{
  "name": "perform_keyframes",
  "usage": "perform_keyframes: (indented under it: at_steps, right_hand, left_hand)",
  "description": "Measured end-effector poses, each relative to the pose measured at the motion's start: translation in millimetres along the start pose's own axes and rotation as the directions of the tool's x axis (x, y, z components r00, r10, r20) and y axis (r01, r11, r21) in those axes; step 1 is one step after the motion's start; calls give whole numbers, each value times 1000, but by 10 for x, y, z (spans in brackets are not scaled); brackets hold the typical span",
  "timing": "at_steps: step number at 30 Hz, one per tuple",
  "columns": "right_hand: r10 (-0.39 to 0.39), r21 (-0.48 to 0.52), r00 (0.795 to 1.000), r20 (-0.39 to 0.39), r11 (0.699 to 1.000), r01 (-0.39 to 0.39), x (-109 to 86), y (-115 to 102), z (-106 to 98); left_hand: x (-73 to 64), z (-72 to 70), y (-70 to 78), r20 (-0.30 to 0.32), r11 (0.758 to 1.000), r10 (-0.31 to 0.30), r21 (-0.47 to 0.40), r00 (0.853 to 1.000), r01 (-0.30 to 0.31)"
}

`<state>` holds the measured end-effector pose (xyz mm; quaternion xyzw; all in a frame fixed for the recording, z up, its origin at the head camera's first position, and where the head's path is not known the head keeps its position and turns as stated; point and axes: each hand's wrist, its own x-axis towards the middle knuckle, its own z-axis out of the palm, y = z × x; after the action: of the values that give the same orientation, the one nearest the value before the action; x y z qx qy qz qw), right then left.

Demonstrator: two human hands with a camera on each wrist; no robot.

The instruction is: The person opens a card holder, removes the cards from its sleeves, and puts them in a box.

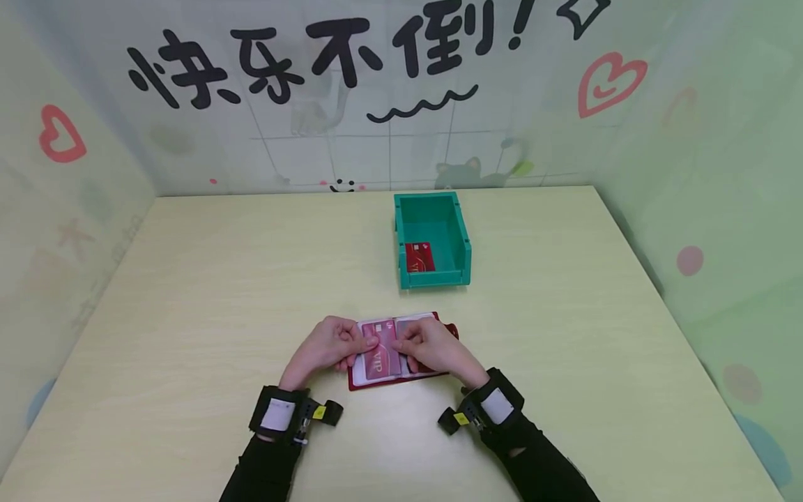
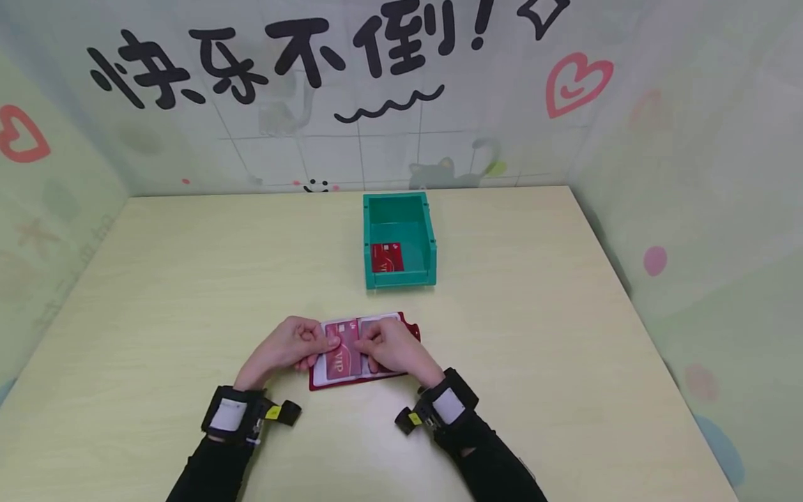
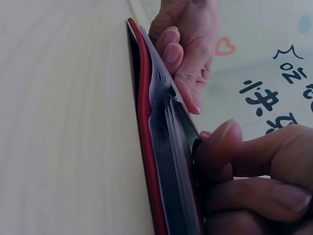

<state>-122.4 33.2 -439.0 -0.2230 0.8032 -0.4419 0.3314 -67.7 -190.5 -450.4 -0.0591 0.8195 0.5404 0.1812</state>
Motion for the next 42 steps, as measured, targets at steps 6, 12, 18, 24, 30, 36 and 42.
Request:
perform_keyframes:
  at_steps: [6,12,18,24,30,36,42]
  right_hand:
    - [-4,22,1000,0,1000,4,-6,23,-35]
    - [-22,38,1000,17,999,22,-4,18,-50]
    - [-15,14,1000,-24,1000,15,9,23,-50]
    - [1,-8,998,-64,1000,-2,2,39,-68]
    - [16,64,998,-67,998,-12,-64,64,-146]
    - [-49,110,996,-72,992,57,-98,101,-265]
    - [-49,101,985,-163,993,66,-83,50,-434]
  left_hand:
    - [11,-4,14,21,1000,14,-14,1000,-14]
    - [20,-11,18,17,1000,18,-17,1000,-18]
    - [9,-18,15,25,999,29,-19,999,-28]
    - [5,-16,30,34,999,35,-30,999,-34]
    - [4,0,26,26,999,17,-30,1000,-16]
    - [-23,27,-1,13,1000,-13,-4,1000,13]
    - [-13,28,11,4,1000,1,-7,1000,-1]
